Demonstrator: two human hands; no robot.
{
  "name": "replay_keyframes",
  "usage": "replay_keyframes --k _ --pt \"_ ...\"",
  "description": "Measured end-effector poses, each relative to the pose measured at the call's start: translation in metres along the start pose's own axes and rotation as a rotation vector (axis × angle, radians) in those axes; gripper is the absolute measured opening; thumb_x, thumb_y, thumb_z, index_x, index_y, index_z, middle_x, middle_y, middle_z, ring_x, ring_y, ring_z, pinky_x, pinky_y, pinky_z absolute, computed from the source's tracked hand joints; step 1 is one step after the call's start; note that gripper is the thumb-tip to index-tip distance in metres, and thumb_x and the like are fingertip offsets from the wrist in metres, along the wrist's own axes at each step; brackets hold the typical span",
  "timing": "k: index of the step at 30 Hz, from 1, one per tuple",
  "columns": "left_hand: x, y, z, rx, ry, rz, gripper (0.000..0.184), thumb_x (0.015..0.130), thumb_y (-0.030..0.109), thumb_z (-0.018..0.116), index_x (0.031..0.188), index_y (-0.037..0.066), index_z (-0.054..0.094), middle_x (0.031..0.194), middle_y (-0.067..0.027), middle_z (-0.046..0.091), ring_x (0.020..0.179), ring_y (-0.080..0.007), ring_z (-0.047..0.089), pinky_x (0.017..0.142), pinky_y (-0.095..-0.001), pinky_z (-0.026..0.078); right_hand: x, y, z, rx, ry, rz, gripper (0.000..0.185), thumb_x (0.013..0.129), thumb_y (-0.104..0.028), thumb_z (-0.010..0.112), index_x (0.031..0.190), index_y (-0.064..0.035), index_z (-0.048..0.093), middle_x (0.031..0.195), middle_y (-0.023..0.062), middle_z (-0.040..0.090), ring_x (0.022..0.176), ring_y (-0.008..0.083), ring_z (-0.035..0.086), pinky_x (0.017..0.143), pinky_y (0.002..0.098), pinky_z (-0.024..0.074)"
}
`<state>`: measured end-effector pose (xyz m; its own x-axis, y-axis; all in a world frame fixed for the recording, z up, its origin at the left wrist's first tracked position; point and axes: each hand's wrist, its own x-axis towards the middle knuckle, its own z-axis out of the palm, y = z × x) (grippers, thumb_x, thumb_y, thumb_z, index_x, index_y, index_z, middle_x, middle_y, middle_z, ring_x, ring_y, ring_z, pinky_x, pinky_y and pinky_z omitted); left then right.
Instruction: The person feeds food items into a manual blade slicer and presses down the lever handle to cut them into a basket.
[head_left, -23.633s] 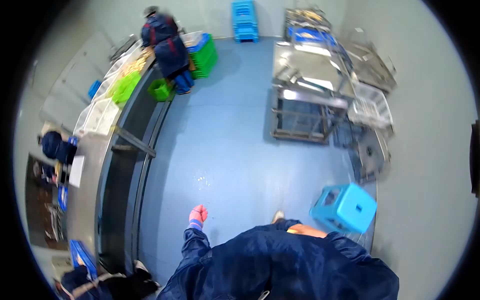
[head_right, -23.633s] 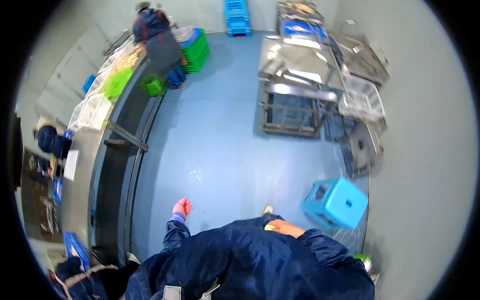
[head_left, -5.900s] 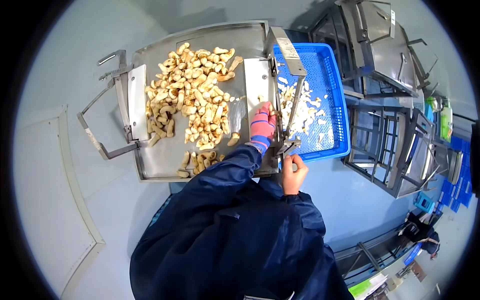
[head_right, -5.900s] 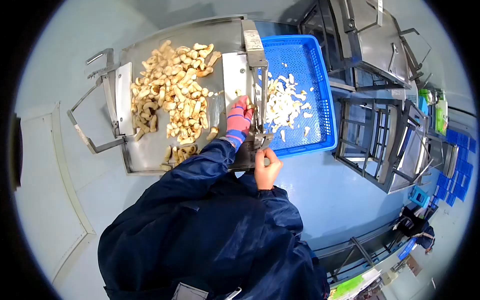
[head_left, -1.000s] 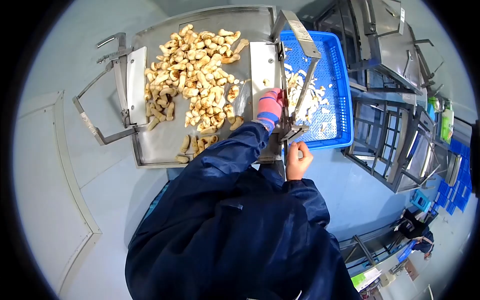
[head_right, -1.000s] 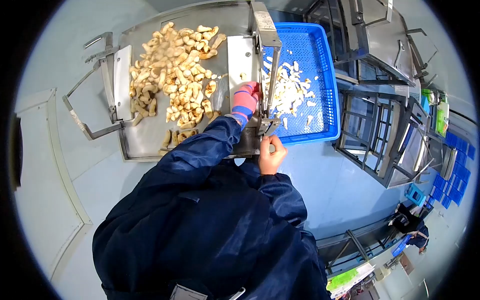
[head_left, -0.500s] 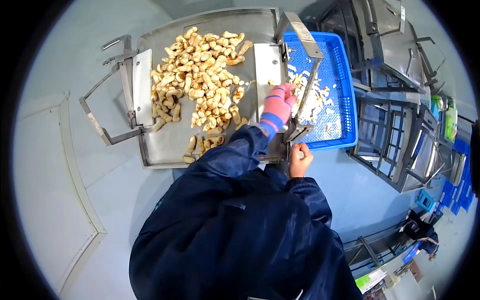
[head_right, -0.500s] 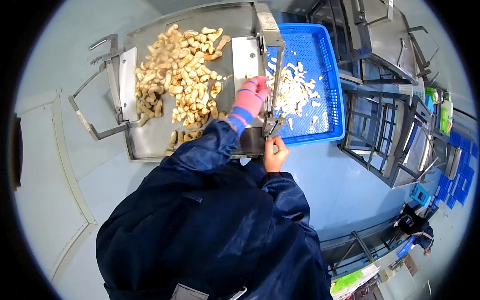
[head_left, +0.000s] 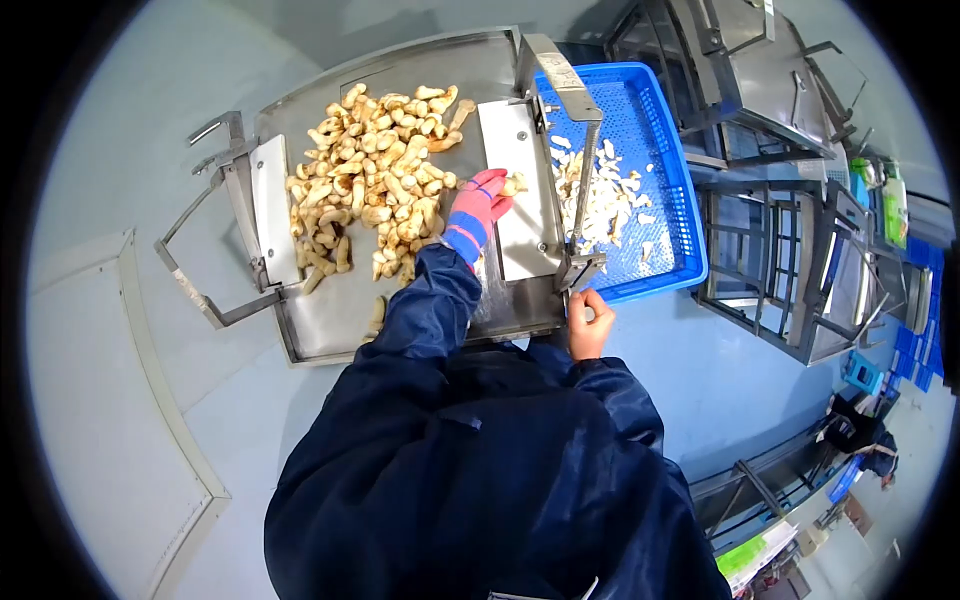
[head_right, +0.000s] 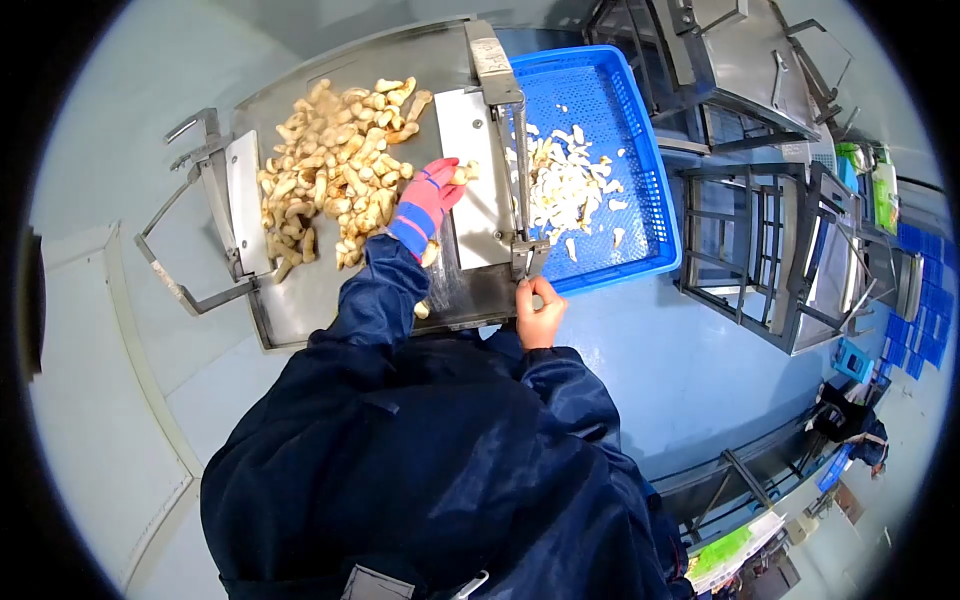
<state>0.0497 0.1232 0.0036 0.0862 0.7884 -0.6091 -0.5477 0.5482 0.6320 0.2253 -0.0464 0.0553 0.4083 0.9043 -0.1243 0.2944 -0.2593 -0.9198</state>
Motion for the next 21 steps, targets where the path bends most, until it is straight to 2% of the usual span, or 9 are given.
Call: replay_keyframes --k 1,5,8,9,12,13,14,17,21 --pt "0.006 -0.012 0.004 -0.136 0.035 0.01 0.022 0.087 0.011 0.058 0.106 0.003 0.055 0.096 -0.0077 0.059 0.083 -0.0164 0.058 0.073 -0.0317 0.053 0.001 -0.003 0.0 -0.003 0.007 -0.013 0.02 0.079 -0.007 0.059 0.064 0.0014 0.05 0.053 0.0091 0.045 0.053 0.0097 0.04 0.052 0.0295 0.0389" --pt "0.007 -0.047 0.041 0.07 0.205 0.132 0.019 0.086 0.009 0.06 0.094 -0.004 0.049 0.086 -0.0103 0.057 0.07 -0.0162 0.059 0.061 -0.0268 0.054 0.003 -0.024 -0.003 -0.035 0.019 -0.001 0.02 0.079 -0.009 0.06 0.064 0.0013 0.05 0.052 0.0108 0.046 0.052 0.0102 0.041 0.05 0.0304 0.0381" --pt "-0.003 -0.068 0.05 0.945 0.272 0.487 0.023 0.083 0.02 0.064 0.089 0.001 0.054 0.067 -0.0144 0.06 0.063 -0.0292 0.06 0.06 -0.0376 0.048 0.005 -0.035 -0.003 -0.05 0.028 0.012 0.021 0.079 -0.009 0.06 0.063 0.0012 0.05 0.052 0.0111 0.044 0.052 0.0099 0.04 0.05 0.0308 0.0377" --pt "-0.01 -0.065 0.05 1.067 0.267 0.472 0.024 0.081 0.024 0.064 0.088 0.003 0.055 0.074 -0.0185 0.059 0.07 -0.0357 0.059 0.067 -0.0411 0.047 0.005 -0.036 -0.004 -0.049 0.027 0.022 0.021 0.079 -0.01 0.06 0.063 0.0012 0.05 0.052 0.0112 0.043 0.052 0.0097 0.04 0.05 0.031 0.0376" --pt "-0.015 -0.06 0.043 1.152 0.211 0.55 0.022 0.079 0.02 0.065 0.089 0.003 0.055 0.08 -0.0179 0.059 0.077 -0.0345 0.059 0.068 -0.0403 0.047 0.006 -0.039 -0.003 -0.03 0.027 -0.006 0.021 0.079 -0.009 0.06 0.064 0.0015 0.05 0.051 0.0104 0.042 0.053 0.0092 0.038 0.049 0.0309 0.0373" --pt "-0.012 -0.064 0.042 1.057 0.238 0.657 0.02 0.078 0.013 0.066 0.092 0.003 0.056 0.086 -0.017 0.059 0.083 -0.0334 0.059 0.071 -0.0389 0.047 0.005 -0.039 -0.003 -0.022 0.023 -0.002 0.021 0.079 -0.009 0.06 0.064 0.0016 0.05 0.051 0.0103 0.042 0.053 0.009 0.038 0.049 0.0308 0.0372" --pt "-0.006 -0.067 0.04 0.973 0.215 0.657 0.02 0.078 0.01 0.065 0.093 0.003 0.056 0.086 -0.0163 0.059 0.083 -0.0327 0.059 0.072 -0.0384 0.048 0.006 -0.039 -0.003 -0.012 0.021 0.0 0.021 0.079 -0.009 0.06 0.064 0.0017 0.05 0.051 0.0102 0.042 0.054 0.0088 0.038 0.049 0.0308 0.0372" --pt "0.009 -0.079 0.035 0.767 0.167 0.579 0.021 0.078 0.003 0.062 0.099 0.003 0.057 0.087 -0.0136 0.061 0.083 -0.0274 0.061 0.074 -0.0349 0.048 0.007 -0.046 -0.005 -0.005 0.012 0.029 0.02 0.079 -0.008 0.06 0.064 0.0021 0.05 0.052 0.0098 0.042 0.054 0.0086 0.037 0.049 0.0305 0.0371" --pt "0.016 -0.087 0.027 0.658 0.112 0.468 0.022 0.081 0.003 0.059 0.103 0.002 0.056 0.09 -0.0109 0.062 0.078 -0.0194 0.06 0.068 -0.0293 0.048 0.01 -0.058 -0.006 0.021 0.009 0.067 0.02 0.079 -0.007 0.06 0.064 0.0023 0.05 0.052 0.01 0.042 0.055 0.0087 0.036 0.05 0.0304 0.0371"
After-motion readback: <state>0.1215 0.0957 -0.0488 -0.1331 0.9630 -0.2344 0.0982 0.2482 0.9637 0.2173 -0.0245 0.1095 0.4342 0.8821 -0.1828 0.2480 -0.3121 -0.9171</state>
